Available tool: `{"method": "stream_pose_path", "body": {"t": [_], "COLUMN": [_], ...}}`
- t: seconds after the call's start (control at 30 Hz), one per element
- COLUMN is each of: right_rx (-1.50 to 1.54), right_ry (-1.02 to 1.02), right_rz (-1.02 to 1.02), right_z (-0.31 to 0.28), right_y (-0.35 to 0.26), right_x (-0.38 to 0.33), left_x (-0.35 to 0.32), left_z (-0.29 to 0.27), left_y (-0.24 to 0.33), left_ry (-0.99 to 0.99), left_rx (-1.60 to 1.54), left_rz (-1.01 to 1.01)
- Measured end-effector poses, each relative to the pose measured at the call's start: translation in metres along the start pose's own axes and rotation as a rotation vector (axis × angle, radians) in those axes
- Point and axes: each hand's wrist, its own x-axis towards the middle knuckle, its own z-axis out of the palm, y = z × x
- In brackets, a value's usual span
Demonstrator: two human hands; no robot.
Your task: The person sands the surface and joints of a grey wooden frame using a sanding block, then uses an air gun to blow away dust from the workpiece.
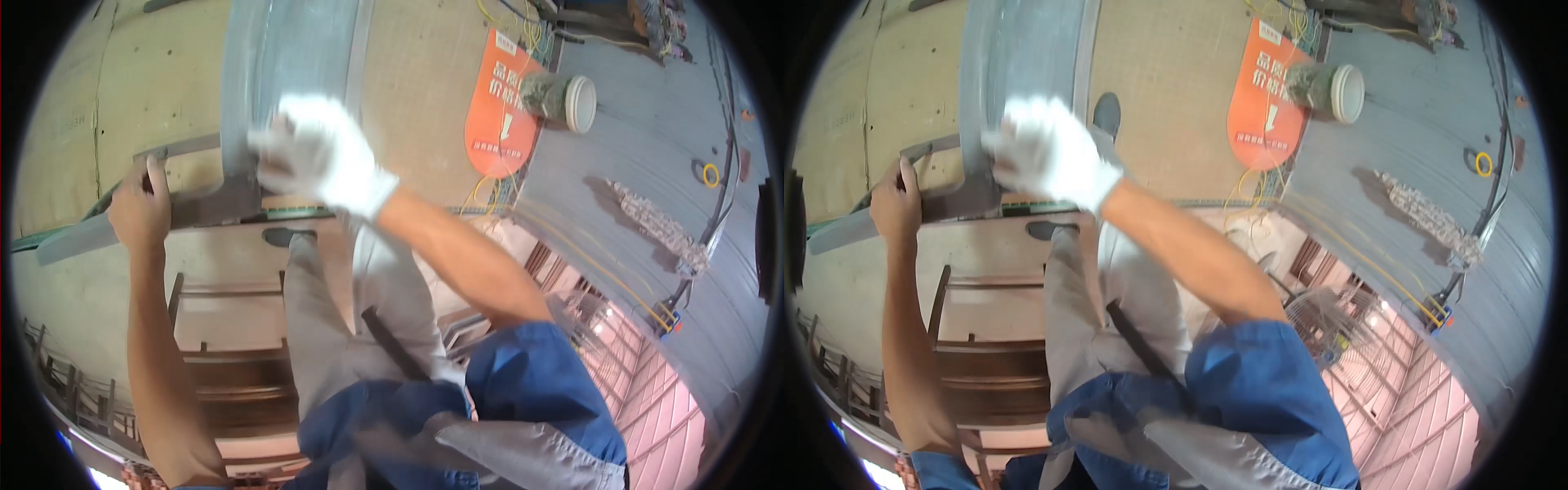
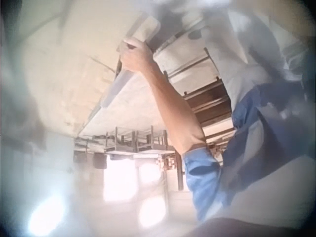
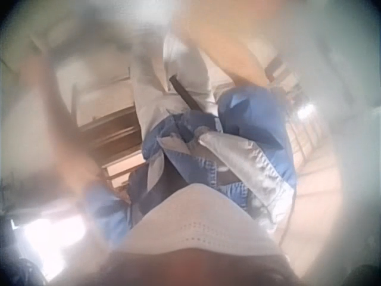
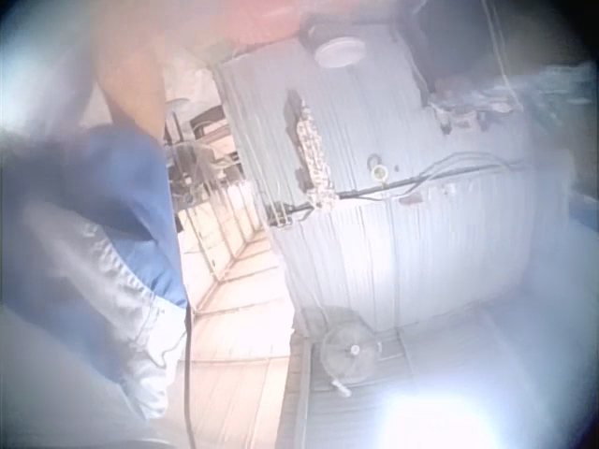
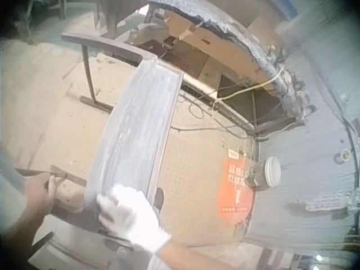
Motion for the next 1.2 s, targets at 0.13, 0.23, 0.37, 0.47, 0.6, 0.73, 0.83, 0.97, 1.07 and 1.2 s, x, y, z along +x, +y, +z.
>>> {"method": "stream_pose_path", "body": {"t": [0.13,0.23,0.37,0.47,0.6,0.73,0.83,0.97,1.07,1.2], "right_rx": [-0.049,-0.005,-0.052,0.071,-0.002,0.049,0.188,-0.032,0.077,0.189], "right_ry": [0.080,0.365,0.515,0.414,0.349,0.507,0.613,0.742,0.747,0.705], "right_rz": [-0.088,-0.155,-0.075,0.014,0.011,0.144,0.462,0.510,0.903,0.949], "right_z": [-0.062,-0.089,-0.056,-0.010,-0.029,-0.102,-0.094,-0.065,-0.023,0.022], "right_y": [0.073,0.149,0.117,0.040,0.064,0.133,0.113,0.085,0.032,-0.054], "right_x": [0.071,0.134,0.108,0.029,0.051,0.156,0.174,0.137,0.093,0.016], "left_x": [0.009,0.015,0.010,0.010,0.003,0.003,0.004,0.010,0.015,0.008], "left_z": [-0.010,0.006,-0.004,-0.003,-0.007,-0.003,-0.006,-0.006,-0.007,-0.013], "left_y": [0.019,0.029,0.030,0.020,0.023,0.026,0.021,0.036,0.032,0.029], "left_ry": [-0.035,0.066,0.045,-0.043,-0.002,0.010,0.002,-0.014,-0.057,0.035], "left_rx": [-0.071,-0.113,-0.077,-0.003,-0.068,-0.147,-0.097,-0.079,0.013,-0.083], "left_rz": [0.027,0.078,0.036,-0.010,0.025,0.081,0.073,0.047,0.030,0.079]}}
